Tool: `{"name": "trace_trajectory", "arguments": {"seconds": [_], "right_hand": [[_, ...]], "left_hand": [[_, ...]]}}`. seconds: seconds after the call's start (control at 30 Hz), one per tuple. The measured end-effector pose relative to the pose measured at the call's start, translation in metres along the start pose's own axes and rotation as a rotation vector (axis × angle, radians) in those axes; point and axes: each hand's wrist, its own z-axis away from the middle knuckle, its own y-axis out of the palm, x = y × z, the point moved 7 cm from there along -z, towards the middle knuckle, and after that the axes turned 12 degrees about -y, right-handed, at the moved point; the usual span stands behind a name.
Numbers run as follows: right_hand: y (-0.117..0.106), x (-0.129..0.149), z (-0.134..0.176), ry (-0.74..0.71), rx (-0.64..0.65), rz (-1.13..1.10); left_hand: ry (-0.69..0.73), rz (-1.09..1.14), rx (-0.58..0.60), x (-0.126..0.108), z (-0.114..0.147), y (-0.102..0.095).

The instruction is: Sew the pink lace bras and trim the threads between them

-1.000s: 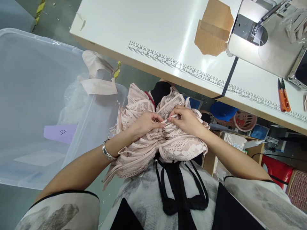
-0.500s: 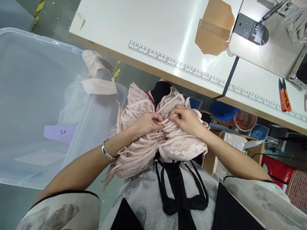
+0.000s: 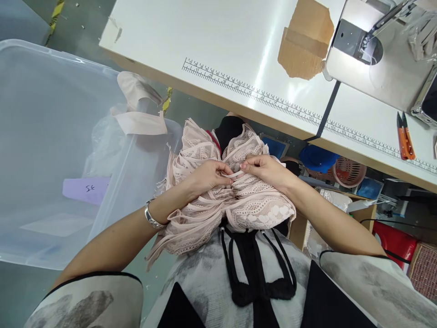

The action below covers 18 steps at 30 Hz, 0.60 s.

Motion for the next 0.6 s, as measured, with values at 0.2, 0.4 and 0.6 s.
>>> {"name": "trace_trajectory", "arguments": {"seconds": [0.2, 0.4, 0.6], "right_hand": [[-0.001, 0.000, 0.002, 0.004, -0.067, -0.054], [-0.001, 0.001, 0.000, -0.008, -0.075, -0.057], [-0.003, 0.015, 0.007, -0.117, -0.091, 0.272]], "left_hand": [[-0.005, -0.005, 0.036, -0.001, 0.003, 0.002], [0.018, -0.068, 0.001, 0.003, -0.004, 0.000], [0.163, -0.538, -0.214, -0.005, 0.005, -0.006]]}}
